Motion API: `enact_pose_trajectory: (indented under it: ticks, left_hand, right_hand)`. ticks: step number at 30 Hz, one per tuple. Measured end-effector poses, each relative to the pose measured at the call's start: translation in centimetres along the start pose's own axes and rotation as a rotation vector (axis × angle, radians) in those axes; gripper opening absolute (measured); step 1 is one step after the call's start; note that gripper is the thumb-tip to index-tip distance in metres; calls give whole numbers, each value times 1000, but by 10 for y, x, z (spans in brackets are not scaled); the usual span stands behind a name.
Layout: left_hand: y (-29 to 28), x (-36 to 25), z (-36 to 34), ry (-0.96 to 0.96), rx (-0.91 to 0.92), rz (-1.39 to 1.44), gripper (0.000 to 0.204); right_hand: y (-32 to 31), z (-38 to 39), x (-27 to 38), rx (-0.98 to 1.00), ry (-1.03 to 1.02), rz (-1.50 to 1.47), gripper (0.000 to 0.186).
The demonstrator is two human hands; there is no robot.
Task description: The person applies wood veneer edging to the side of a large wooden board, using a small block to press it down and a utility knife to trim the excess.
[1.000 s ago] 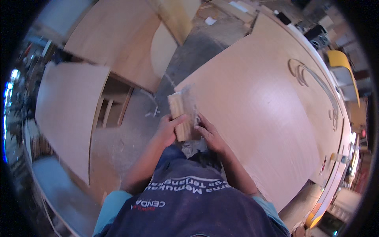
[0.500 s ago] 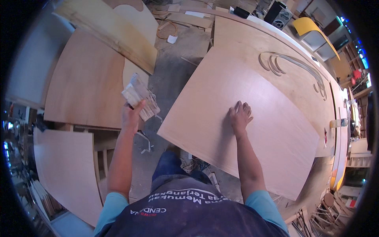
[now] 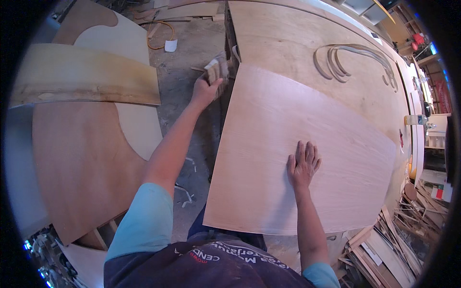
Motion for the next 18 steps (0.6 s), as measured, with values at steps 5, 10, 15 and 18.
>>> enact_pose_trajectory:
  ticks: [5,10,15,18]
  left_hand:
    - [40,-19,-40,144,33,101,35]
    - [42,3,-57,239,76,122,33]
    - [34,2,-37,198,139,169,32]
    - [27,9,-15,158,181,230,33]
  right_hand:
    - [1,-3,-2,11,17,33,65]
    - [1,-5,7,12,-10,16,65]
    - [2,-7,5,-9,-42,51,67]
    - [6,-7,2,4,-35,69,69]
Point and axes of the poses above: each hand's wrist, its own z-axis away from the middle knuckle, its own y-axis out of the palm, x = y × z, the point moved 3 cm from there along -z, towards the middle knuckle
